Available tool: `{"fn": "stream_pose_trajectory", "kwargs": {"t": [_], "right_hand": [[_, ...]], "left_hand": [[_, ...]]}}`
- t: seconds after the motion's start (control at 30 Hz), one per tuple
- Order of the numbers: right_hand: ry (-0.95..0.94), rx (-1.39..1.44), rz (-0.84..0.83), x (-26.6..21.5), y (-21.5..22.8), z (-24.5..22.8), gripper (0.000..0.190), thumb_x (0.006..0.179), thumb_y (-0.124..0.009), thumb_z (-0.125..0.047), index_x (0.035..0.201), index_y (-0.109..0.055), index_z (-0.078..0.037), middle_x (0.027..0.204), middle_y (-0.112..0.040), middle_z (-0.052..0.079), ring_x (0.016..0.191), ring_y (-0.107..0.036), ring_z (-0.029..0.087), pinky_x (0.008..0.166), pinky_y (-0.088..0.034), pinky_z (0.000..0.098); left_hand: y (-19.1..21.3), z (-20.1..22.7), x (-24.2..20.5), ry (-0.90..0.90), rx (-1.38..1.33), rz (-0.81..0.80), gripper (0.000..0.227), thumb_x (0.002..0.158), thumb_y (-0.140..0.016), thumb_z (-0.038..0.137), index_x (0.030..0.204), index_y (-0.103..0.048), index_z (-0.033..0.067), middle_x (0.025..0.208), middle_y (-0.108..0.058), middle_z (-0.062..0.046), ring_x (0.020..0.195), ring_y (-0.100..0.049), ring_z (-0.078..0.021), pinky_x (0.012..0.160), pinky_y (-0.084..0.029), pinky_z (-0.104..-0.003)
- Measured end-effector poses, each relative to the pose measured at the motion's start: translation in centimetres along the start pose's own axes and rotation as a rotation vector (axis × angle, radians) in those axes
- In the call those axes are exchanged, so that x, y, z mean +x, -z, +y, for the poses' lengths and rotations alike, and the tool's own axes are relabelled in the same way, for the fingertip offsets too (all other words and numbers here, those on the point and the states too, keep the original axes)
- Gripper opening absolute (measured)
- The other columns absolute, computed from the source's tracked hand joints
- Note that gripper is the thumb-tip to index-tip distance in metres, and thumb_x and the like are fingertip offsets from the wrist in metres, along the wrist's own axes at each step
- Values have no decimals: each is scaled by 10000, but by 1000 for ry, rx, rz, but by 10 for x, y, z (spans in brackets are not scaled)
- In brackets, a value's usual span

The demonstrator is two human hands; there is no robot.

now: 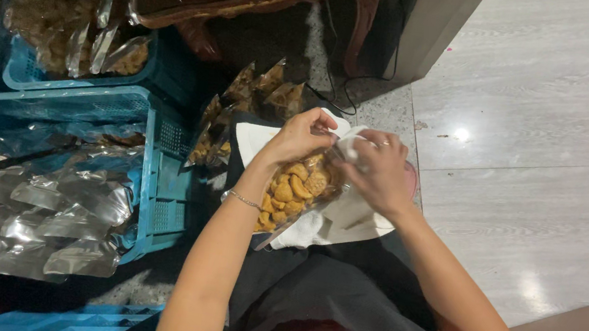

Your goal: The person sits with a white cloth and repeatedly wipes the exterior of sealed snack packs containing yellow snacks. They pick up each pack from a blue crate, wipe it thoroughly, and place it back into the crate. The process is repeated for multiple packs throughout the video.

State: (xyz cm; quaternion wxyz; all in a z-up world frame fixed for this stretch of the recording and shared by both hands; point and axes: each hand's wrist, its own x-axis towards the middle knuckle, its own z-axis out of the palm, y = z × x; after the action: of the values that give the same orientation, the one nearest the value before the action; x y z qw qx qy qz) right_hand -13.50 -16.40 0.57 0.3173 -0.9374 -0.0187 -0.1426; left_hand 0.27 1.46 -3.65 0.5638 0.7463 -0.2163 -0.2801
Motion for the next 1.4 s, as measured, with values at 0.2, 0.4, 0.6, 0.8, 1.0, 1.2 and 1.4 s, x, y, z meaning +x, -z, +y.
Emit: {"fn": "stream_pose_trajectory", "kwargs": {"t": [0.2,0.4,0.6,0.8,1.0,1.2,1.4], "right_hand": [[70,-279,131,13,-26,-14,389,735,-834,-246,1069,-681,-119,1294,-606,88,1266,-490,331,1064,-317,545],[83,-174,133,15,-34,-3,291,787,-817,-209,1027,-688,-108,1381,-591,99,1319,-461,350,1056,-323,532],[62,-202,66,16,-43,-4,243,907,-801,-303,972,-735,-78,1410,-581,67,1350,-459,338,1073,-319,551],[-56,459,-144,36,-32,10,264,892,-755,-299,1002,-766,-59,1487,-488,153,1344,-450,357,1101,-381,505],[-135,233,-205,41,-31,21,304,910,-755,-312,997,-762,-21,1530,-531,152,1410,-501,350,1141,-414,485],[-163,666,-286,45,-30,32,264,886,-761,-236,1065,-792,-44,1541,-437,210,1408,-439,365,1084,-406,474],[-366,242,-618,35,1,26,357,870,-751,-367,1190,-718,-211,1275,-755,107,1209,-687,272,1173,-309,546]], "left_hand": [[-1,36,-17,11,192,43,552,787,-750,157,1305,-575,85,1113,-712,-124,1020,-696,-203,875,-557,-312],[10,24,-27,-43,-59,81,482,897,-699,128,1344,-544,38,1185,-701,-154,1099,-701,-212,920,-580,-305],[6,23,-39,-36,128,333,234,917,-703,190,1065,-753,16,950,-795,-96,892,-771,-159,759,-590,-309],[0,41,-41,-79,317,361,213,907,-716,230,1009,-787,56,796,-753,-139,706,-739,-204,644,-544,-341],[-12,54,-36,-17,273,338,220,908,-710,241,998,-781,53,757,-752,-138,660,-739,-230,621,-532,-351],[-8,53,-34,-92,282,408,238,917,-698,241,1016,-762,34,794,-755,-143,698,-747,-218,633,-545,-337],[-10,53,-29,-5,331,409,246,936,-671,252,1016,-757,36,786,-745,-148,699,-740,-253,664,-537,-357]]}}
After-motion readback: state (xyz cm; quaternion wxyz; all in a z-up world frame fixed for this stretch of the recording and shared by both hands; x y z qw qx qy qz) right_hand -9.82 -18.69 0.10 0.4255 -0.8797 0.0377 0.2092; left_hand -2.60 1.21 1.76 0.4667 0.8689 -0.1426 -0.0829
